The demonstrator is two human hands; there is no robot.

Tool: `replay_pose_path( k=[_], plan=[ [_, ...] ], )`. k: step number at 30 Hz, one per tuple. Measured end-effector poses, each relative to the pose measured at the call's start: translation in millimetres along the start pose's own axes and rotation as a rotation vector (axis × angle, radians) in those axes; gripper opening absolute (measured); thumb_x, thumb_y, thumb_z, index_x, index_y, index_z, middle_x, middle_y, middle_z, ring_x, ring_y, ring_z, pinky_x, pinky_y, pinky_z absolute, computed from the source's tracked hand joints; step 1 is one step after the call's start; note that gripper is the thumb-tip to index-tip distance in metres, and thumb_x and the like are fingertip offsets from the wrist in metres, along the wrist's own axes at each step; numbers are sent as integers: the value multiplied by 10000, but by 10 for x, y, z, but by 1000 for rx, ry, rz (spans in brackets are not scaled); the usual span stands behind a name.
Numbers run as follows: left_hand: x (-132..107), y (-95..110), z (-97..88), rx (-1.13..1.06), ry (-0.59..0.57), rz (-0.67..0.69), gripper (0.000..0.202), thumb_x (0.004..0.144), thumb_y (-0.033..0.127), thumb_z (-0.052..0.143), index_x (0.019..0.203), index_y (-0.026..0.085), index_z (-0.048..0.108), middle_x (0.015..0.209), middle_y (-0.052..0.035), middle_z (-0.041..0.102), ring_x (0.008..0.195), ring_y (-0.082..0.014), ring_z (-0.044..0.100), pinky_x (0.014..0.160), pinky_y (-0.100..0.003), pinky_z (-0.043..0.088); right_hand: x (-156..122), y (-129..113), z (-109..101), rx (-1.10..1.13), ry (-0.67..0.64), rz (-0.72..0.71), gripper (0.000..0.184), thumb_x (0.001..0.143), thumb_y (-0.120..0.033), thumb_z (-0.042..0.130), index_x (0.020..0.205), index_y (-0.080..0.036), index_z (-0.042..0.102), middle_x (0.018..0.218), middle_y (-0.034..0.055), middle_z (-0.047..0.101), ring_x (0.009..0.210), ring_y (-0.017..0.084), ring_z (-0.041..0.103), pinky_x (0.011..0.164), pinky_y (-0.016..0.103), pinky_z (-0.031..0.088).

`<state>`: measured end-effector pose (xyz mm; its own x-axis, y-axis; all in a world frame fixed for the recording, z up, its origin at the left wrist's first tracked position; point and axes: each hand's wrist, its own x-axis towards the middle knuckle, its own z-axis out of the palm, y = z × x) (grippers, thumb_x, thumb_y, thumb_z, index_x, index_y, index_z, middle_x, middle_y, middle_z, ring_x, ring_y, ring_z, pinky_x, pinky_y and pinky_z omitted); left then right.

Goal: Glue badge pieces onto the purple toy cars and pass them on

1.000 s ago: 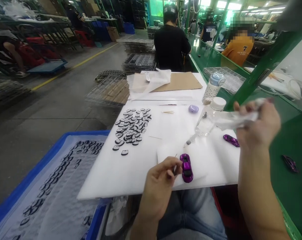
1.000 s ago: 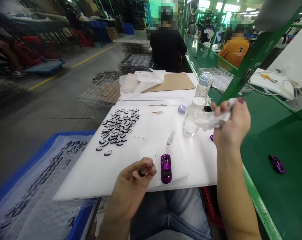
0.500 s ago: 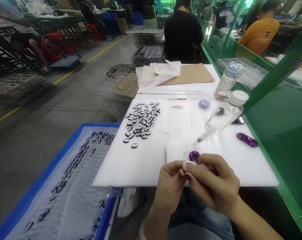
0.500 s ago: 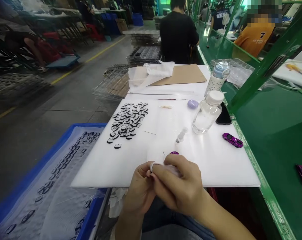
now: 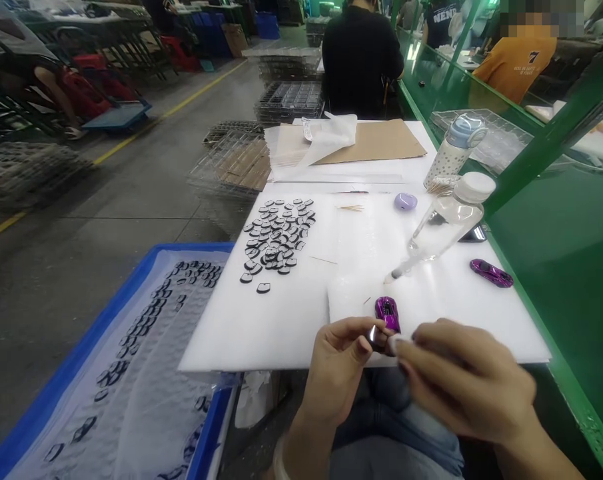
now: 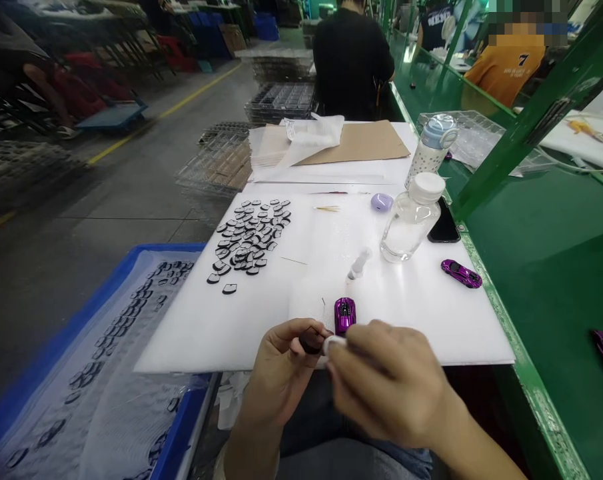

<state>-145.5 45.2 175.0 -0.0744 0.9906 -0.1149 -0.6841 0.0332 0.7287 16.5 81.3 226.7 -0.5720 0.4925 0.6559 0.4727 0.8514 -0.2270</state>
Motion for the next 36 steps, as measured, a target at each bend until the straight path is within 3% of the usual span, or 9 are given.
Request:
replay_pose_path(
  k=[3,6,9,11,15,22,30,36],
  plan=[
    [-68,61,-62,342,28,156,212,736,378,849,882,229,809,794,-57,778,713,-183,726,670,-252,614,-148,136,-105,59,48,259,174,871,-134,657,982,-249,726,856,21,716,623,133,654,495,247,506],
    [-113,103,-94,906,62,477,152,780,230,813,930,229,788,852,-49,775,765,-203,725,715,-293,615,-272,214,-53,246,11,510,100,890,-179,667,911,-240,743,827,14,733,695,152,694,563,243,549],
    [-98,72,-80,1253,-46,742,206,822,139,758,1015,209,746,886,-52,750,796,-188,701,741,-293,595,-344,190,90,326,-45,629,48,875,-235,699,877,-214,742,797,20,730,697,164,695,585,254,560],
    [-71,19,-69,1341,-137,807,218,852,123,724,1062,180,714,891,-63,725,807,-180,677,738,-291,580,-365,151,161,337,-64,663,62,878,-241,689,865,-204,737,773,20,716,666,155,677,559,249,536],
    [-36,-65,-83,1442,-194,821,218,880,129,696,1098,143,689,920,-78,685,837,-179,639,766,-307,564,-371,115,183,360,-126,699,86,895,-235,657,867,-200,731,786,20,698,677,143,660,560,241,510],
    [-29,-47,-105,1390,-79,647,216,914,156,650,1122,184,695,1071,-73,684,979,-182,666,875,-311,583,-378,124,166,369,-179,705,74,902,-222,644,895,-205,716,814,21,676,683,132,641,536,222,480],
    [-26,-66,-110,1376,-67,633,237,906,117,645,1130,176,697,1232,-101,686,1082,-200,667,942,-359,588,-364,83,195,328,-154,673,58,897,-171,645,876,-195,693,772,-3,641,598,83,572,487,190,419],
    [-11,-58,-87,1354,-71,617,232,896,95,636,1114,140,702,1201,-105,711,1098,-187,666,977,-329,571,-282,115,177,348,-222,709,82,885,-162,635,811,-190,657,745,-6,634,638,103,594,528,209,444]
  ],
)
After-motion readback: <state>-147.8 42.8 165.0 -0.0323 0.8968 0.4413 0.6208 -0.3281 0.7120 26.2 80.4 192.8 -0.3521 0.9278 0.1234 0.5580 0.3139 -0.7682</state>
